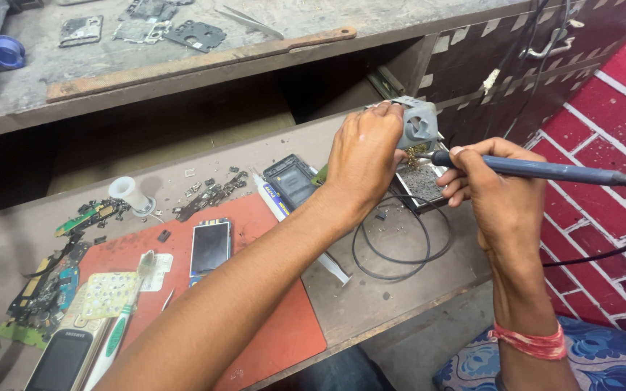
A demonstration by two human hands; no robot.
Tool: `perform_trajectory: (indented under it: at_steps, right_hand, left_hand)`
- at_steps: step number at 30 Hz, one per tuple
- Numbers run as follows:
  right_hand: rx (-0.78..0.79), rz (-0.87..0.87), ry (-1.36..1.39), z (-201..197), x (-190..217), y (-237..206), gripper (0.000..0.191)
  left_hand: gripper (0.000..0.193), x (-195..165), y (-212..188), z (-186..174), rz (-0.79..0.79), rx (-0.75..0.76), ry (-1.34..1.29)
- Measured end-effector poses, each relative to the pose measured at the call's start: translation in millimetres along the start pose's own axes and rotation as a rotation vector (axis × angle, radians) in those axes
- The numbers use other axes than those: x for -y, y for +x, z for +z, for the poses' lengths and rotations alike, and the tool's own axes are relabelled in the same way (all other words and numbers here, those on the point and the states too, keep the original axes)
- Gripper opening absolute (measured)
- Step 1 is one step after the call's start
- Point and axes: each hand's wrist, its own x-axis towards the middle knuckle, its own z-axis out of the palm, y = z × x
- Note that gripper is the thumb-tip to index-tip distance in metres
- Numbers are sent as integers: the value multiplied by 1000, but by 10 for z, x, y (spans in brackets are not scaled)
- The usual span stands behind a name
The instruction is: The person uses a soldering iron and tweezers to work on a mobile phone circuit board. They apply solder to specific points on the board, occasionally cleaning the soldering iron tip on a sponge.
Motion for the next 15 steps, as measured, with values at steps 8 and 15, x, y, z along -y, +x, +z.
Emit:
perform_trajectory:
  at_steps: [8,15]
  right_hand:
    - [-18,0,5,-80,27,-50,12]
    - [-46,7,41,-158,-6,-87,14]
  left_hand:
    - [56,6,-17,-4,9,8,-10]
    - [58,13,-15,0,-3,15,-16]
